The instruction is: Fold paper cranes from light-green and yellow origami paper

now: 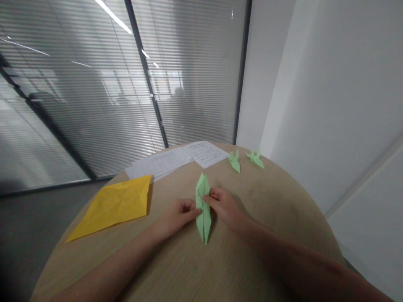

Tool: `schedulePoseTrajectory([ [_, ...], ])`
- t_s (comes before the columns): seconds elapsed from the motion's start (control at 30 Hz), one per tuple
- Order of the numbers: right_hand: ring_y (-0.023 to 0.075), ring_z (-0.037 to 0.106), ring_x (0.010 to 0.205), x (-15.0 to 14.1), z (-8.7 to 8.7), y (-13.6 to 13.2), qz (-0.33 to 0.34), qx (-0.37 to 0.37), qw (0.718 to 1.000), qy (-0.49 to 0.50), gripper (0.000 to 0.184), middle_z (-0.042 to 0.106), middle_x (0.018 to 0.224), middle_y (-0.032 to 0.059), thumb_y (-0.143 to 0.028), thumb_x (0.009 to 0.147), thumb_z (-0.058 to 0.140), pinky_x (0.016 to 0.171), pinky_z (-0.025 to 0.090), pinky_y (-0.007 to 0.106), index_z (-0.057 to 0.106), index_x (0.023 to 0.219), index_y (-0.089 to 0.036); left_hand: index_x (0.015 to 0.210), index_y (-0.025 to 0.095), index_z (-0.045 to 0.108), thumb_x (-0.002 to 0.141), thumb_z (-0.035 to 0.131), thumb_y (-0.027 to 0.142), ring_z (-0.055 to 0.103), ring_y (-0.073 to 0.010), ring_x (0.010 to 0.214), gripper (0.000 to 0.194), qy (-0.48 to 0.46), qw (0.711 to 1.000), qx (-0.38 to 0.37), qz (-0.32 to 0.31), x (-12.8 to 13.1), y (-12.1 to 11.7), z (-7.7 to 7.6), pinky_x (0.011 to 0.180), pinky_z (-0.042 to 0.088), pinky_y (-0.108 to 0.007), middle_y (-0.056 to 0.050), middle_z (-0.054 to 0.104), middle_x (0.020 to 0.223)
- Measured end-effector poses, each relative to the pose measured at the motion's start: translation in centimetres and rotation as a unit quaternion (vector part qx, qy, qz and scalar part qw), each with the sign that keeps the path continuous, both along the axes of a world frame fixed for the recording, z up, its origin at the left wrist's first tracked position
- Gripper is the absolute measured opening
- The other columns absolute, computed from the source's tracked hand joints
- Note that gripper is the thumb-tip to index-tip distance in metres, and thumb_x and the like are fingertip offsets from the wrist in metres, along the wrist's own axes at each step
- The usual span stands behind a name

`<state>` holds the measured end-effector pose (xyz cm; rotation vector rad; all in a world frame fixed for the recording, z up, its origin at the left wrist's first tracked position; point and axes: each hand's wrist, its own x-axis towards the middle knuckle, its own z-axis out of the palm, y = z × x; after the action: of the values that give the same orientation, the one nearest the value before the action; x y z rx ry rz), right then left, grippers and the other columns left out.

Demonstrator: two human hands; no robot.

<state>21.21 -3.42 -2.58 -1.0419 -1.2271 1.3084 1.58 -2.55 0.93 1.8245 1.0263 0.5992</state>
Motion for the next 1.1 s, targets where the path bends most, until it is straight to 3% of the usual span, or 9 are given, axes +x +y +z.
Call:
schedulePoseTrajectory([
  [0.17, 0.0137, 0.049, 0.058, 0.0, -0.1, 0.1, -0.038, -0.013, 0.999, 0.030, 0.031, 0.060, 0.067, -0.0021, -0.049, 0.077, 0.081, 0.053, 0.035, 0.026, 0.067, 0.081, -0.022, 0.062, 0.020, 0.058, 0.084, 0.066, 0.045, 0.038, -0.0130, 0.057, 0.034, 0.033, 0.998, -0.023, -0.056, -0.2, -0.4, 0.5, 0.056, 0.028, -0.028, 0.004, 0.046, 0.059],
  [0.37, 0.0142, 0.053, 0.061, 0.0, 0.0, 0.2, -0.057, -0.032, 0.996, 0.067, 0.031, 0.061, 0.070, -0.0021, -0.047, 0.072, 0.084, 0.056, 0.041, 0.026, 0.067, 0.080, -0.021, 0.067, 0.018, 0.062, 0.087, 0.065, 0.049, 0.040, -0.0119, 0.054, 0.037, 0.049, 0.995, -0.041, -0.076, -0.2, -0.4, 0.6, 0.053, 0.029, -0.028, 0.004, 0.049, 0.058],
  [0.47, 0.0164, 0.059, 0.065, -0.1, 0.2, 0.3, -0.055, -0.035, 0.994, 0.083, 0.033, 0.066, 0.075, -0.0004, -0.048, 0.072, 0.084, 0.061, 0.048, 0.028, 0.067, 0.083, -0.022, 0.096, 0.017, 0.067, 0.090, 0.063, 0.053, 0.048, -0.0129, 0.056, 0.037, -0.019, 0.998, -0.061, -0.022, 0.0, -0.2, 0.3, 0.053, 0.036, -0.026, 0.003, 0.056, 0.066],
  [0.53, 0.0183, 0.063, 0.068, -0.1, 0.3, 0.1, -0.045, -0.034, 0.995, 0.078, 0.033, 0.070, 0.078, 0.0011, -0.049, 0.073, 0.083, 0.063, 0.050, 0.030, 0.068, 0.086, -0.022, 0.118, 0.017, 0.061, 0.090, 0.064, 0.050, 0.057, -0.0150, 0.063, 0.044, -0.079, 0.995, -0.053, 0.041, 0.2, -0.1, 0.0, 0.056, 0.043, -0.026, 0.001, 0.064, 0.077],
  [0.6, 0.0195, 0.064, 0.068, -0.2, 0.5, -0.1, -0.032, -0.027, 0.998, 0.055, 0.032, 0.071, 0.078, 0.0016, -0.049, 0.075, 0.083, 0.063, 0.049, 0.031, 0.069, 0.087, -0.023, 0.126, 0.017, 0.057, 0.088, 0.067, 0.045, 0.064, -0.0176, 0.074, 0.047, -0.124, 0.989, -0.028, 0.081, 0.3, 0.0, -0.1, 0.060, 0.049, -0.027, -0.004, 0.070, 0.089],
  [0.73, 0.0217, 0.068, 0.072, -0.3, 0.7, -0.6, -0.001, -0.004, 1.000, 0.020, 0.029, 0.074, 0.082, 0.0018, -0.049, 0.080, 0.079, 0.064, 0.049, 0.031, 0.068, 0.092, -0.025, 0.113, 0.018, 0.061, 0.085, 0.069, 0.035, 0.067, -0.0198, 0.087, 0.033, -0.160, 0.983, 0.019, 0.090, 0.3, 0.0, 0.0, 0.065, 0.054, -0.029, -0.009, 0.072, 0.103],
  [0.87, 0.0210, 0.067, 0.066, -0.2, 0.3, -0.3, -0.043, 0.021, 0.999, 0.002, 0.048, 0.073, 0.080, -0.0003, -0.044, 0.077, 0.080, 0.059, 0.047, 0.030, 0.058, 0.115, -0.027, 0.111, 0.018, 0.063, 0.083, 0.069, 0.028, 0.066, -0.0182, 0.083, 0.031, -0.153, 0.985, 0.028, 0.080, 0.4, -0.2, 0.0, 0.066, 0.054, -0.029, -0.009, 0.073, 0.102],
  [1.0, 0.0199, 0.064, 0.060, 0.1, -0.3, 0.1, -0.057, 0.046, 0.997, -0.036, 0.045, 0.068, 0.071, -0.0032, -0.045, 0.078, 0.078, 0.055, 0.045, 0.029, 0.050, 0.109, -0.028, 0.111, 0.017, 0.062, 0.082, 0.070, 0.030, 0.066, -0.0172, 0.079, 0.033, -0.160, 0.985, 0.010, 0.059, 0.7, -0.4, -0.3, 0.065, 0.053, -0.028, -0.005, 0.071, 0.089],
  [1.1, 0.0184, 0.061, 0.057, 0.0, -0.4, 0.0, -0.040, 0.063, 0.995, -0.062, 0.039, 0.064, 0.066, -0.0049, -0.047, 0.080, 0.077, 0.053, 0.042, 0.028, 0.049, 0.100, -0.029, 0.102, 0.017, 0.064, 0.084, 0.070, 0.037, 0.062, -0.0156, 0.071, 0.028, -0.167, 0.983, -0.001, 0.078, 0.8, -0.4, -0.4, 0.061, 0.053, -0.027, -0.001, 0.066, 0.079],
])
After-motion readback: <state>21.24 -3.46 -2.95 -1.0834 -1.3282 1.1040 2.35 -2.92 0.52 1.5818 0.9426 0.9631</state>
